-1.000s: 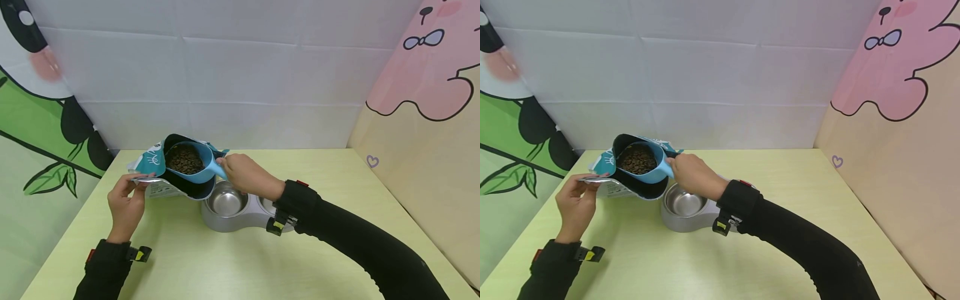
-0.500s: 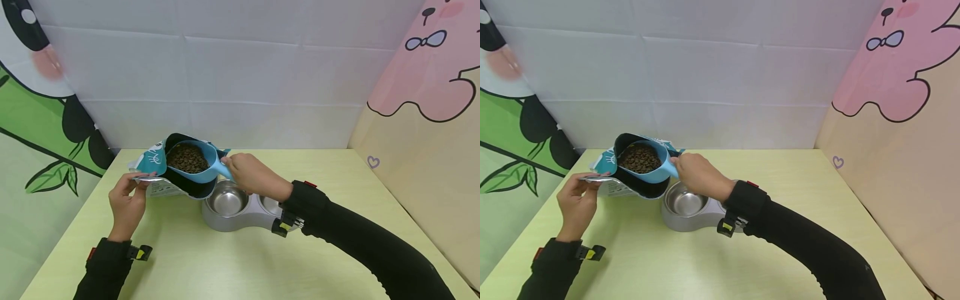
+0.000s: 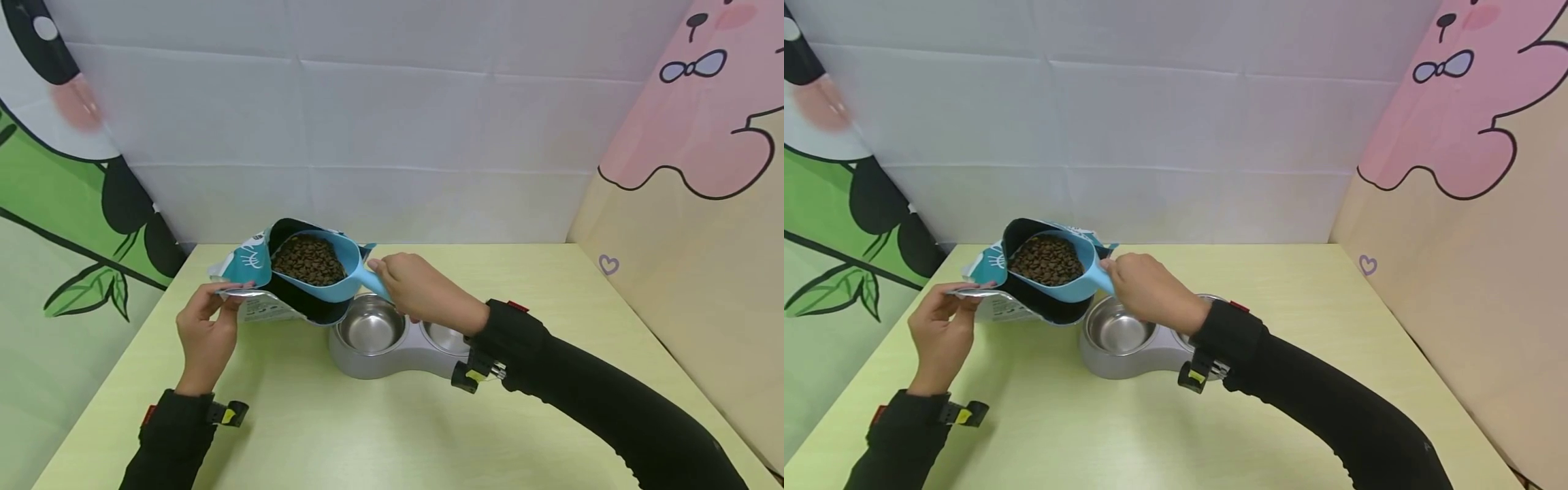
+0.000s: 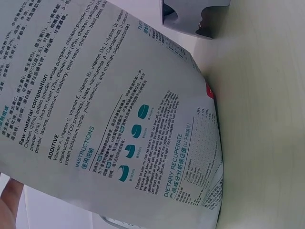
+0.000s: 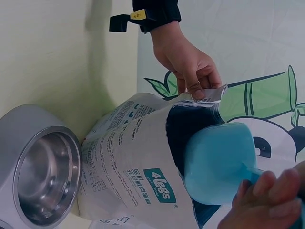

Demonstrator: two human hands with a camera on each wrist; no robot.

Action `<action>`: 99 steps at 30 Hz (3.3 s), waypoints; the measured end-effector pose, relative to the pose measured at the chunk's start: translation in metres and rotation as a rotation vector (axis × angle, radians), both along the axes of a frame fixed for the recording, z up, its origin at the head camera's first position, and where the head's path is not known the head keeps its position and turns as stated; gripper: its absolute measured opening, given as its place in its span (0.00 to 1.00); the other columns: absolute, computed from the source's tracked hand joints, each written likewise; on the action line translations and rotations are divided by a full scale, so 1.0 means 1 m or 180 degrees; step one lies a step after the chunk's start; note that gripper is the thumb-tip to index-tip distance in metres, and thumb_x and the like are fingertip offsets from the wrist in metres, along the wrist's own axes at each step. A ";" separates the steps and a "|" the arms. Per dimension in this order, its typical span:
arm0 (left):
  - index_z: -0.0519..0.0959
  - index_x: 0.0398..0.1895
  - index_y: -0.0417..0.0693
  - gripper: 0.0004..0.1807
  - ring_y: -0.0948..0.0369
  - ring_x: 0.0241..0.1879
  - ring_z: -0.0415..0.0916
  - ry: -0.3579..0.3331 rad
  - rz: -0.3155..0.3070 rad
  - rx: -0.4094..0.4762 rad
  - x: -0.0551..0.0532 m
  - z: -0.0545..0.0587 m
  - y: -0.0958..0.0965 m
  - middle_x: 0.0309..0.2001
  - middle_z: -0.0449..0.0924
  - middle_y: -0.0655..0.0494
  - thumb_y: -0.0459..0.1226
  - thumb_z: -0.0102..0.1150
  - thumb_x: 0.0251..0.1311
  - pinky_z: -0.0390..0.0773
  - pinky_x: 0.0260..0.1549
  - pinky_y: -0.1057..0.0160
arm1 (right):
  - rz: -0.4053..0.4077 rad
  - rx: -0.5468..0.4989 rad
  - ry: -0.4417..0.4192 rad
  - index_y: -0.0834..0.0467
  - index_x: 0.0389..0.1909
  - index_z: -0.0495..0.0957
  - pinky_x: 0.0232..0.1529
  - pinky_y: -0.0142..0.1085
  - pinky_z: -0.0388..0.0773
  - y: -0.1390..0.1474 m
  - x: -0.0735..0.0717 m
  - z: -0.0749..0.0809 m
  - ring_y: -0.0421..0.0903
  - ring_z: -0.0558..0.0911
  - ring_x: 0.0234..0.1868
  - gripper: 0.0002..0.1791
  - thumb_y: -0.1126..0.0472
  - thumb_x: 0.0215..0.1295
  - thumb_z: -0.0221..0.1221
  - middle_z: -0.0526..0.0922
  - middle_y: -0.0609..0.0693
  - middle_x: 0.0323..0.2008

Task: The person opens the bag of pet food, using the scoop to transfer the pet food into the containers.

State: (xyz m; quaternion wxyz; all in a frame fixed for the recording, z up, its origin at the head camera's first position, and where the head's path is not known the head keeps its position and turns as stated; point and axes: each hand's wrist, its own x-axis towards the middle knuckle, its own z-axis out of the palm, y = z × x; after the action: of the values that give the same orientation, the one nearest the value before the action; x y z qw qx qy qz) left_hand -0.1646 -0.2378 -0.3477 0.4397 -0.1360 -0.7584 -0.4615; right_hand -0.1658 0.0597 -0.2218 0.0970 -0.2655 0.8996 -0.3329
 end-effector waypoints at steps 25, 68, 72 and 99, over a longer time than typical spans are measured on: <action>0.77 0.41 0.27 0.09 0.69 0.48 0.77 -0.0060 -0.0054 0.0066 0.004 0.004 -0.003 0.39 0.81 0.37 0.19 0.57 0.56 0.73 0.49 0.75 | -0.0055 -0.0030 -0.0105 0.59 0.23 0.66 0.27 0.34 0.69 0.009 0.014 0.008 0.44 0.66 0.12 0.22 0.53 0.78 0.38 0.66 0.50 0.14; 0.77 0.40 0.27 0.08 0.72 0.46 0.77 -0.0058 -0.0066 0.0056 0.003 0.008 -0.003 0.39 0.81 0.37 0.20 0.57 0.57 0.73 0.48 0.75 | -0.0064 -0.0099 -0.0150 0.59 0.24 0.66 0.23 0.35 0.72 0.021 0.024 0.014 0.45 0.69 0.10 0.23 0.52 0.78 0.38 0.67 0.51 0.15; 0.77 0.40 0.27 0.08 0.73 0.46 0.77 -0.0060 -0.0061 0.0056 0.003 0.009 -0.003 0.39 0.82 0.38 0.19 0.57 0.56 0.73 0.48 0.75 | -0.0064 -0.0109 -0.0148 0.59 0.24 0.66 0.22 0.35 0.73 0.022 0.025 0.014 0.45 0.70 0.11 0.23 0.52 0.78 0.37 0.68 0.51 0.15; 0.76 0.41 0.27 0.09 0.74 0.46 0.77 -0.0127 -0.0014 0.0106 0.003 0.006 -0.005 0.40 0.82 0.49 0.20 0.58 0.56 0.73 0.48 0.75 | -0.0136 -0.0139 -0.0199 0.60 0.28 0.70 0.20 0.35 0.71 0.032 0.031 0.020 0.45 0.70 0.13 0.23 0.51 0.78 0.38 0.68 0.51 0.17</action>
State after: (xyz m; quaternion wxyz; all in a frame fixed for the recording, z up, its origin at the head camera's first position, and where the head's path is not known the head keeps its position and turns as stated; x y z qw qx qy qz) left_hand -0.1617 -0.2424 -0.3416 0.4257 -0.1210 -0.7590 -0.4776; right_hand -0.1351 0.0919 -0.2014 0.1121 -0.2377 0.8942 -0.3625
